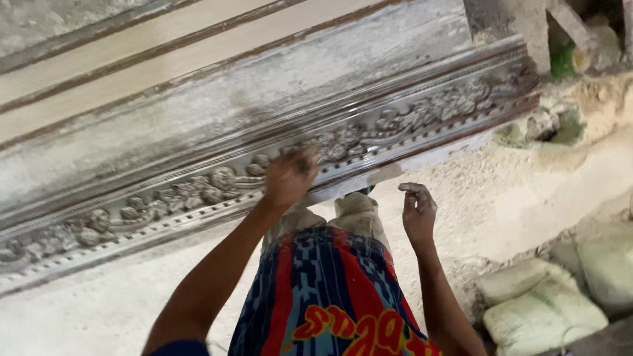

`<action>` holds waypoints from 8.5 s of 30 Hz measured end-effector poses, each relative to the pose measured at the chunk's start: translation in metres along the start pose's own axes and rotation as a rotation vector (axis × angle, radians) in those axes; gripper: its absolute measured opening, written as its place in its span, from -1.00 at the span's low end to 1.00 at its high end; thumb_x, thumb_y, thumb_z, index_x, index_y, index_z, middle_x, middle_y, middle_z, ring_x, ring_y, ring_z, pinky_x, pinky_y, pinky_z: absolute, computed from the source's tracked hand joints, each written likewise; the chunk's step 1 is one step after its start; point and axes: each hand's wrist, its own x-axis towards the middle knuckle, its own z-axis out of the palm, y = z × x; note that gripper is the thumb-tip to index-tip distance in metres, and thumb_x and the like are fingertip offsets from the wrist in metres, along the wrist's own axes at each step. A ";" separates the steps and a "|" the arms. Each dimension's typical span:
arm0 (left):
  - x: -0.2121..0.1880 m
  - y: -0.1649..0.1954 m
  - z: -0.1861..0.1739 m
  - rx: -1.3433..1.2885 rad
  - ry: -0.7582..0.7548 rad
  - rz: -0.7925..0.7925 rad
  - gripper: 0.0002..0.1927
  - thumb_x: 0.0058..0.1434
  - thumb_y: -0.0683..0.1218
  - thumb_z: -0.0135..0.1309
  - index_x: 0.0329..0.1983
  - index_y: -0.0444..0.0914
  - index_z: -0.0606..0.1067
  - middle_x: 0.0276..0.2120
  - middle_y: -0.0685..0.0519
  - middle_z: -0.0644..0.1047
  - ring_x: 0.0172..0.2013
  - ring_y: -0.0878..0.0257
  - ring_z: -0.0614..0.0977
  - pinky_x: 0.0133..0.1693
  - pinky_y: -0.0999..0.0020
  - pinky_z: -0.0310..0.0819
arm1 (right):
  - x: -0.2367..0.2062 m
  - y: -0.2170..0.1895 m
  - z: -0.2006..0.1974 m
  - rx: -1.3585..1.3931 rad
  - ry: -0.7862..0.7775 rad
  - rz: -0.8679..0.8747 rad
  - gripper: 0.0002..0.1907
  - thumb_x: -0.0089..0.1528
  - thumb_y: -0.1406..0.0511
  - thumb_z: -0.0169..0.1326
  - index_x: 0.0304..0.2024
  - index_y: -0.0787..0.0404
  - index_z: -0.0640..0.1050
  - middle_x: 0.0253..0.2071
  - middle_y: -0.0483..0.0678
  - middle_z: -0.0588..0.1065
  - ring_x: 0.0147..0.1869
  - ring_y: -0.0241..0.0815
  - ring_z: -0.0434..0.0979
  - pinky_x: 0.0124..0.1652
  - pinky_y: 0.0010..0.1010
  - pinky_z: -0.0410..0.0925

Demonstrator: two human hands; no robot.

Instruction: The person wipes a long ornate decorative moulding with a yellow sponge, then uses a brush to clean the detailed carvings. They later mix a white paste in a bucket using a trowel and their hand.

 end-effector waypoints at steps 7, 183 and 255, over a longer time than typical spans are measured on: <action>0.093 0.034 0.124 -0.077 0.019 -0.019 -0.70 0.28 -0.09 0.21 0.06 -0.17 0.49 -0.22 -0.11 0.64 -0.45 0.17 0.68 -0.47 0.29 0.63 | 0.084 0.047 -0.092 -0.058 -0.109 -0.233 -0.81 0.37 0.55 -0.04 -0.08 0.28 0.56 -0.14 -0.02 0.57 -0.12 -0.25 0.56 -0.08 -0.45 0.42; -0.667 -0.548 -0.863 0.671 0.827 -0.830 -0.62 0.31 0.00 0.21 0.17 -0.15 0.57 -0.09 -0.07 0.66 -0.43 0.16 0.70 -0.25 0.18 0.53 | -0.462 -0.515 0.899 -0.012 -1.265 -0.502 -0.49 0.44 0.01 -0.22 0.01 0.27 0.55 -0.39 -0.11 0.50 -0.44 -0.33 0.39 -0.37 -0.44 0.33; -0.534 -0.572 -0.936 -0.705 0.177 -0.171 -0.72 0.41 -0.02 0.17 0.07 -0.25 0.53 0.05 -0.14 0.63 -0.10 0.14 0.75 -0.14 0.32 0.76 | -0.659 -0.589 0.920 -0.055 -0.179 -0.052 -0.64 0.52 0.23 -0.22 -0.04 0.36 0.51 -0.45 -0.07 0.49 -0.38 -0.30 0.46 -0.32 -0.46 0.38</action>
